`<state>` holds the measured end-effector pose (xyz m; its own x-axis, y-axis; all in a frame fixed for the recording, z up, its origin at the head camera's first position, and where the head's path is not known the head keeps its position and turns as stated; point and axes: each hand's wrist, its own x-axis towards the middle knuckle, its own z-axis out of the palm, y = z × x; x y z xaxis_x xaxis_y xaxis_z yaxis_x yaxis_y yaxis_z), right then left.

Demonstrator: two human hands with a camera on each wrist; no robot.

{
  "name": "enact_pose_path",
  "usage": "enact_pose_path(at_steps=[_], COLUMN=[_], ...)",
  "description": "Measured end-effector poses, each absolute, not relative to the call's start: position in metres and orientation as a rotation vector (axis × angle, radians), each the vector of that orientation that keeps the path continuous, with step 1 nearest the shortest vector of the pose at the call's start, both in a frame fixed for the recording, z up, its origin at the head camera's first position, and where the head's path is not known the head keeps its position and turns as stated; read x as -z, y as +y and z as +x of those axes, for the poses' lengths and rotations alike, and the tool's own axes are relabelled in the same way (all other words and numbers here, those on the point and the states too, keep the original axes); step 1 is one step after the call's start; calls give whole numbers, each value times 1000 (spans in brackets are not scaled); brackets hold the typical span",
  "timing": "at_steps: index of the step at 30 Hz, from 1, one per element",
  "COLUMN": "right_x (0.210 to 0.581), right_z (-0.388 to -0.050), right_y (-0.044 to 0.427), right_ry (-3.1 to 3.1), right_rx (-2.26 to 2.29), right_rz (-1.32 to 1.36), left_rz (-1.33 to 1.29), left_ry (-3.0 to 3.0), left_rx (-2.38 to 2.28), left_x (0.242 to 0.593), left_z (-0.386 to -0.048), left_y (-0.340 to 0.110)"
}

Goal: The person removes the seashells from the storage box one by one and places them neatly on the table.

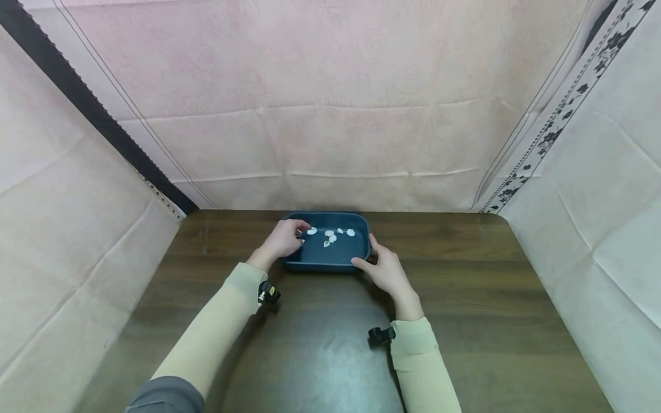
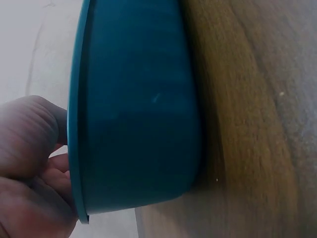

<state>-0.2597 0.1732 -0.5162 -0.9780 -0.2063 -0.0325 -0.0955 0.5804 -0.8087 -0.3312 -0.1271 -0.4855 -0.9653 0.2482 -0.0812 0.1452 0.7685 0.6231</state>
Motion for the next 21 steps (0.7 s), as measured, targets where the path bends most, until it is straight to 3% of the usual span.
enact_pose_path(at_steps=[21], right_x=[516], right_z=[-259], right_y=[175], right_ry=[2672], right_rx=[1352], right_rz=[-264], left_rz=[435], left_ry=[2803], left_rx=[-872], left_x=[497], left_z=[-337], left_y=[-124])
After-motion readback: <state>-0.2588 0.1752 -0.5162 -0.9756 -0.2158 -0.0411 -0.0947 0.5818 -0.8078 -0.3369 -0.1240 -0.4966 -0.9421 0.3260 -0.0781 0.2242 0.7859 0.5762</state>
